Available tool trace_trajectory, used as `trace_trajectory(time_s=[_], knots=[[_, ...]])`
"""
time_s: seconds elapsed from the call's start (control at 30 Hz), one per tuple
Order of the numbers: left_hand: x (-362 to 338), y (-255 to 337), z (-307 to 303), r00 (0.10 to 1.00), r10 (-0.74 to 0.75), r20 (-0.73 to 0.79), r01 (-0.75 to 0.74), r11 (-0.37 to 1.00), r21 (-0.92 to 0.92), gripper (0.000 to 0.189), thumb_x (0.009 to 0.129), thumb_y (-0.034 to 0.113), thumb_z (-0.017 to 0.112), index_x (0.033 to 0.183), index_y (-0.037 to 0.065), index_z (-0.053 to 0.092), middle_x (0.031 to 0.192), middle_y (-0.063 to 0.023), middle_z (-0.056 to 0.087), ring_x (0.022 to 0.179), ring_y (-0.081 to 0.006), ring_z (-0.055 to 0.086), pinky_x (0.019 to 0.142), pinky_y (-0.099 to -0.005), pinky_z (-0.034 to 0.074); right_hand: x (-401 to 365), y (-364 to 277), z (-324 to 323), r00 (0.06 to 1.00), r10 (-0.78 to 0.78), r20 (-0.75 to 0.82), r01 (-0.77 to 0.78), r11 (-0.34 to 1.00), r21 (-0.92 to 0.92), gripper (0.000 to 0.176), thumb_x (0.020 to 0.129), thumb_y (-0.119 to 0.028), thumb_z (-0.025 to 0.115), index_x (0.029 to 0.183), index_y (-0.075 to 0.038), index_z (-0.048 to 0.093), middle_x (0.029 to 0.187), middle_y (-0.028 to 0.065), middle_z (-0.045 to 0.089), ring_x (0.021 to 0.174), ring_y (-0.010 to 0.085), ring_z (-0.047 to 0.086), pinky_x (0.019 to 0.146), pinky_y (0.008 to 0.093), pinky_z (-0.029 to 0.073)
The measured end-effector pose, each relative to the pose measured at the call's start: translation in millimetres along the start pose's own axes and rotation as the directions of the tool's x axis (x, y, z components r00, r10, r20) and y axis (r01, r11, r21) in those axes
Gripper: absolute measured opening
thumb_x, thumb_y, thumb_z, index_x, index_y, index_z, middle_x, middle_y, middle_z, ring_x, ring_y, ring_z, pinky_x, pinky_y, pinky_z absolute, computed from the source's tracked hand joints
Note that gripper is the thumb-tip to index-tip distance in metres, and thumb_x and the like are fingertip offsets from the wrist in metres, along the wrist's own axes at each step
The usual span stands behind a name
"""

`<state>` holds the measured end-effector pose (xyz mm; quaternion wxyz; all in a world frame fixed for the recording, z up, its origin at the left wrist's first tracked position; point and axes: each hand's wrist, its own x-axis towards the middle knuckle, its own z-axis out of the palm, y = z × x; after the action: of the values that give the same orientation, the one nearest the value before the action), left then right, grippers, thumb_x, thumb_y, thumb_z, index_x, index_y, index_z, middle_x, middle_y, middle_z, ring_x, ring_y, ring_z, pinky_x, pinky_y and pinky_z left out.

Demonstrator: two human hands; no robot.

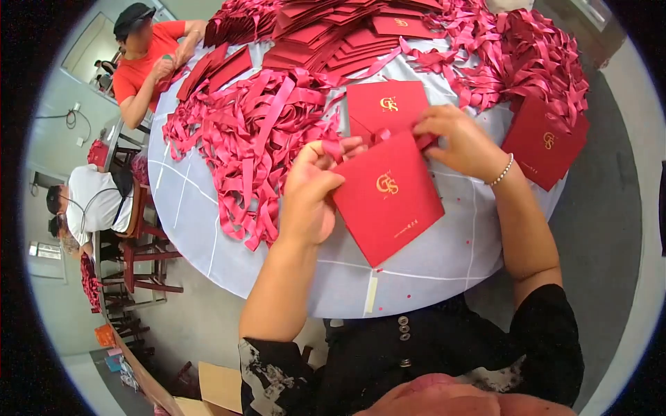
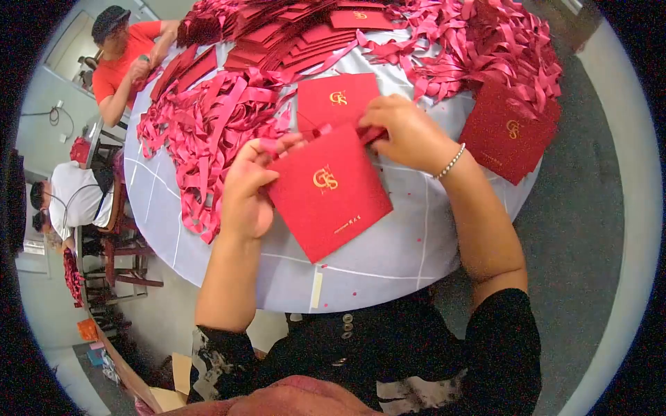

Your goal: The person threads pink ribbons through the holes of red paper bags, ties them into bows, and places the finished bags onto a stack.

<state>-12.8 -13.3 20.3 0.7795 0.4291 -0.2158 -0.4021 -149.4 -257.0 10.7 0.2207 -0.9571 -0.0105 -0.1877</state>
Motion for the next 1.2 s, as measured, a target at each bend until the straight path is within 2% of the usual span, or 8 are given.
trace_trajectory(time_s=[0.13, 0.23, 0.37, 0.47, 0.57, 0.63, 0.83, 1.2], knots=[[0.2, -12.4, -9.2, 0.989, 0.078, -0.128, -0.014, 0.899, 0.438, 0.089, 0.076, -0.007, 0.069, 0.150, 0.010, 0.023, 0.132, -0.0127, 0.049, 0.106, -0.0171, 0.055, 0.088, -0.0292, 0.050, 3.8, 5.6, 7.3, 0.997, -0.054, -0.054, 0.057, 0.997, 0.048, 0.012, 0.075, 0.001, 0.070, 0.086, 0.002, 0.065, 0.091, 0.0126, 0.066, 0.087, 0.0293, 0.064, 0.078, 0.0376, 0.052], [2.1, -15.4, -19.0, 0.957, 0.238, 0.168, -0.265, 0.473, 0.840, 0.047, 0.076, 0.010, 0.079, 0.119, 0.005, 0.062, 0.125, -0.0099, 0.054, 0.105, -0.0191, 0.056, 0.090, -0.0334, 0.049, -5.7, 21.0, 3.6, 0.907, 0.242, -0.345, -0.250, 0.968, 0.024, 0.004, 0.079, -0.004, 0.065, 0.080, -0.001, 0.063, 0.071, 0.0191, 0.062, 0.062, 0.0334, 0.062, 0.055, 0.0375, 0.049], [-2.8, -23.6, -14.2, 0.963, 0.196, 0.185, -0.255, 0.442, 0.860, 0.037, 0.073, 0.016, 0.082, 0.105, 0.003, 0.069, 0.125, -0.0150, 0.057, 0.115, -0.0272, 0.056, 0.096, -0.0351, 0.047, -10.7, 19.1, -25.6, 0.822, 0.453, -0.345, -0.563, 0.739, -0.371, 0.007, 0.079, -0.004, 0.062, 0.085, -0.002, 0.060, 0.078, 0.0207, 0.063, 0.074, 0.0400, 0.063, 0.064, 0.0481, 0.049], [-1.3, -24.2, -12.4, 0.946, 0.214, 0.243, -0.313, 0.413, 0.855, 0.033, 0.073, 0.016, 0.083, 0.099, 0.003, 0.068, 0.128, -0.0162, 0.055, 0.117, -0.0305, 0.056, 0.098, -0.0374, 0.046, -19.6, 39.8, -15.7, 0.914, 0.238, -0.328, -0.388, 0.748, -0.538, 0.034, 0.074, 0.001, 0.061, 0.108, 0.002, 0.058, 0.115, 0.0225, 0.060, 0.105, 0.0416, 0.057, 0.091, 0.0445, 0.049], [-3.3, -23.0, -9.0, 0.938, 0.257, 0.233, -0.305, 0.290, 0.907, 0.030, 0.070, 0.018, 0.084, 0.086, 0.003, 0.064, 0.129, -0.0150, 0.054, 0.121, -0.0334, 0.051, 0.103, -0.0401, 0.041, -11.3, 17.2, 2.0, 0.987, 0.007, -0.159, -0.053, 0.958, -0.283, 0.051, 0.070, 0.009, 0.063, 0.120, 0.001, 0.057, 0.128, 0.0239, 0.055, 0.117, 0.0421, 0.054, 0.099, 0.0437, 0.046], [-6.3, -17.8, -4.8, 0.902, 0.334, 0.274, -0.336, 0.145, 0.930, 0.031, 0.068, 0.019, 0.085, 0.087, 0.004, 0.065, 0.127, -0.0145, 0.055, 0.119, -0.0325, 0.051, 0.103, -0.0400, 0.040, -1.0, -22.3, -0.2, 0.972, 0.225, 0.072, -0.214, 0.968, -0.133, 0.051, 0.072, 0.006, 0.066, 0.122, 0.002, 0.055, 0.131, 0.0241, 0.053, 0.116, 0.0421, 0.055, 0.098, 0.0438, 0.047], [-14.7, -8.4, 3.2, 0.919, 0.293, 0.262, -0.265, -0.030, 0.964, 0.030, 0.073, 0.027, 0.081, 0.091, 0.008, 0.066, 0.101, -0.0072, 0.064, 0.100, -0.0272, 0.057, 0.085, -0.0433, 0.040, -3.7, -9.7, 10.8, 0.965, 0.247, -0.088, -0.256, 0.959, -0.119, 0.029, 0.075, 0.001, 0.070, 0.103, 0.000, 0.065, 0.116, 0.0213, 0.061, 0.098, 0.0389, 0.063, 0.083, 0.0418, 0.052], [-9.5, -22.4, -7.2, 0.957, 0.166, 0.239, -0.253, 0.065, 0.965, 0.038, 0.085, 0.033, 0.072, 0.111, 0.009, 0.059, 0.095, -0.0117, 0.069, 0.099, -0.0291, 0.065, 0.101, -0.0493, 0.034, -5.2, 6.1, 16.9, 0.941, 0.296, -0.165, -0.288, 0.955, 0.071, 0.006, 0.080, 0.002, 0.063, 0.084, 0.000, 0.060, 0.073, 0.0173, 0.063, 0.065, 0.0309, 0.065, 0.061, 0.0378, 0.050]])
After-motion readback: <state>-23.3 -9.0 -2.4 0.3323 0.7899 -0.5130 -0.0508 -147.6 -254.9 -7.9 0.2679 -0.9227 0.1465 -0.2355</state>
